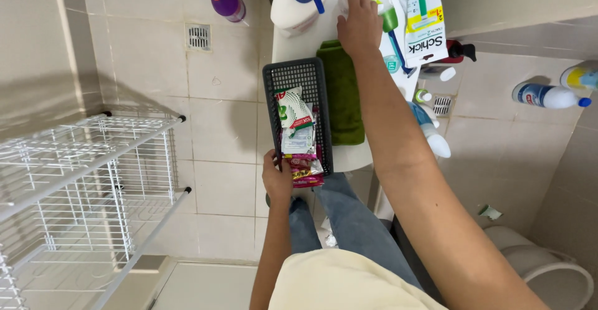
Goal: The person gathers various small packets and bottles from the bathroom floor and places them into a black plastic basket. They then arrange the collected items within the basket and move the basket onto a white wire rack.
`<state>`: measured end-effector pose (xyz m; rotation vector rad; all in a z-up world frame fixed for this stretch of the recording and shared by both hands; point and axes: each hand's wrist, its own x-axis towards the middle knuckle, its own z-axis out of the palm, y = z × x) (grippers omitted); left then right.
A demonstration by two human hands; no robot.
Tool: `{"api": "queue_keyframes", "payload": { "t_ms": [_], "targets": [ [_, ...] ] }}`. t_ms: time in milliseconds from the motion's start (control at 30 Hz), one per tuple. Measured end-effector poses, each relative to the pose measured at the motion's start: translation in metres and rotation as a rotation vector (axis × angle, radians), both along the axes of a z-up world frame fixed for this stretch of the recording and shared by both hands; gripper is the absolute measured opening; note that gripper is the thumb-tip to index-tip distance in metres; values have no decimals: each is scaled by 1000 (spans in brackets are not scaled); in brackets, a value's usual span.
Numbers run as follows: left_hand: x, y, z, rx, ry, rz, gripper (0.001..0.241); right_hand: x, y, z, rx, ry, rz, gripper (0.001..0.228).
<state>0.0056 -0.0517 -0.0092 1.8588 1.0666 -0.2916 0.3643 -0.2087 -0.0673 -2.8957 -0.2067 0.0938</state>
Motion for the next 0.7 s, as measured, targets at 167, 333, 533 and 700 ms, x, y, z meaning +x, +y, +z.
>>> {"api": "queue_keyframes", "payload": {
  "t_ms": [167,333,533,700],
  "targets": [
    [3,-11,3,58,-95,-42,51,-6,10,12,76,-49,-13,64],
    [-1,-13,0,26,-52,-25,56,-24,12,16,156,-114,-5,69],
    [-5,-3,11,11,-116,-75,56,-45,24,34,247,-241,-22,67],
    [-14,4,-3,54,-161,-179,54,-65,22,65,382,-300,22,63]
  ]
}}
